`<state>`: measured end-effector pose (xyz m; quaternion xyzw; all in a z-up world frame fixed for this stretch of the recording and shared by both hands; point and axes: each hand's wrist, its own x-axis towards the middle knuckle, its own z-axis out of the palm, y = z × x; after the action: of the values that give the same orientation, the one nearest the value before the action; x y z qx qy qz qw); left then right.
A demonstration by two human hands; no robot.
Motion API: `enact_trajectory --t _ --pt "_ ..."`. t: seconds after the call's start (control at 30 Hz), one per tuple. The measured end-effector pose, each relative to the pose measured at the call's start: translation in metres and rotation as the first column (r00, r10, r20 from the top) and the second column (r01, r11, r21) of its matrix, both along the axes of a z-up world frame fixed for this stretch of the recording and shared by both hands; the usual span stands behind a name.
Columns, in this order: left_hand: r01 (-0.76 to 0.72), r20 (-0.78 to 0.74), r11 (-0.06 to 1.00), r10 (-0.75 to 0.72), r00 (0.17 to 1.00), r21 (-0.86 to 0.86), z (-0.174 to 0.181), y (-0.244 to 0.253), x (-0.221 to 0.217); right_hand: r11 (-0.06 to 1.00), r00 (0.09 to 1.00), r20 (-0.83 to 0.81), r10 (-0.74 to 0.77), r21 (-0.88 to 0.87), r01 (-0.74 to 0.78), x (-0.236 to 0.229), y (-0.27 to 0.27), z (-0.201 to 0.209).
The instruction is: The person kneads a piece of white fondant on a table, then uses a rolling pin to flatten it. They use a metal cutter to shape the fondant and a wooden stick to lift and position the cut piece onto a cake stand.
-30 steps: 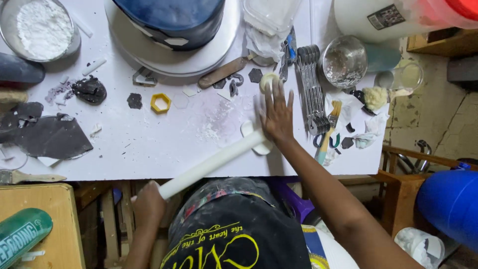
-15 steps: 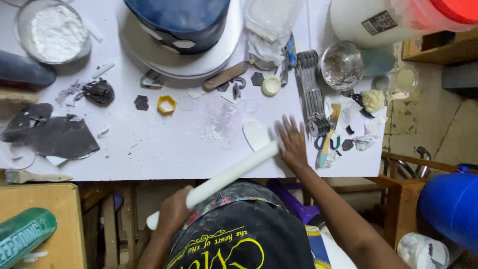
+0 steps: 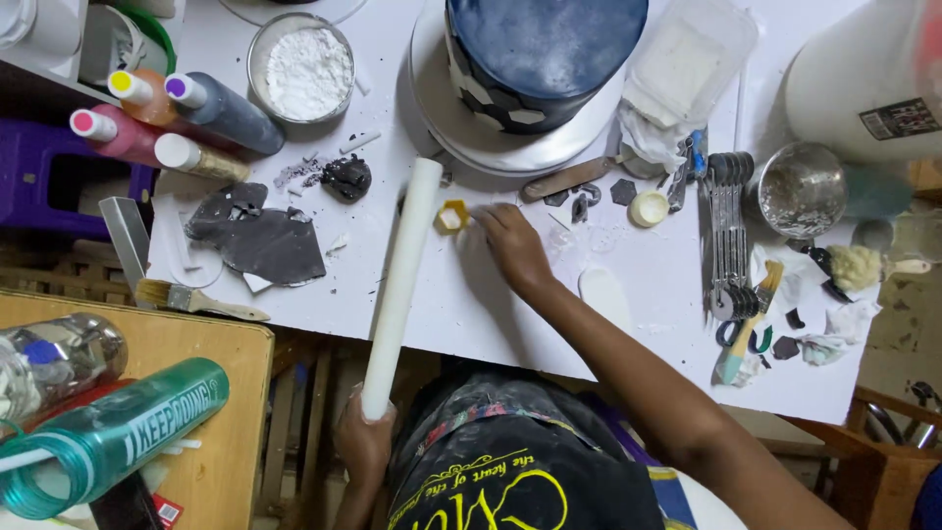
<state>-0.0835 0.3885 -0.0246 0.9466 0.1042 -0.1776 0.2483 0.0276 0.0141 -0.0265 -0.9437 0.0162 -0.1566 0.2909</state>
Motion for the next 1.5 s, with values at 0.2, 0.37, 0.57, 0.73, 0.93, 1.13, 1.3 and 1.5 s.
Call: enact_trajectory --t 0.2,0.37,0.57,0.73,0.93,1.13,1.3,1.5 --pt "-0.043 0.029 0.999 0.043 0.999 0.018 -0.037 0.001 0.004 0.882 0.987 -0.127 -0.103 -0.471 0.031 0.107 0.042 -0.039" --pt "-0.010 0.111 0.999 0.015 0.994 -0.050 0.002 -0.023 0.044 0.928 0.980 -0.201 0.008 -0.362 -0.082 0.103 0.047 -0.022" --pt "0.153 0.365 0.978 -0.093 0.926 -0.139 0.048 -0.061 0.086 0.987 0.988 0.025 0.154 -0.051 -0.152 0.000 0.060 0.064" --pt "-0.079 -0.096 0.204 -0.075 0.993 -0.976 0.113 -0.174 0.108 0.995 0.991 0.129 0.022 0.090 -0.033 -0.084 0.077 0.047" --pt "-0.359 -0.358 0.013 -0.088 0.929 -0.933 0.085 -0.231 0.099 0.989 0.989 0.048 -0.143 -0.030 0.144 -0.150 0.009 0.053" --pt "0.561 0.242 0.319 -0.664 0.707 -0.764 0.043 -0.302 0.066 0.963 0.987 -0.069 -0.146 -0.240 0.126 -0.226 -0.058 0.038" --pt "0.863 0.260 0.173 -0.910 0.325 -0.474 -0.001 -0.335 0.041 0.967 0.959 -0.139 -0.247 -0.107 0.233 -0.260 -0.077 0.020" --pt "0.897 0.366 0.238 -0.850 0.378 -0.374 -0.030 -0.334 0.020 0.892 0.891 -0.228 -0.392 0.141 0.429 -0.282 -0.099 -0.028"
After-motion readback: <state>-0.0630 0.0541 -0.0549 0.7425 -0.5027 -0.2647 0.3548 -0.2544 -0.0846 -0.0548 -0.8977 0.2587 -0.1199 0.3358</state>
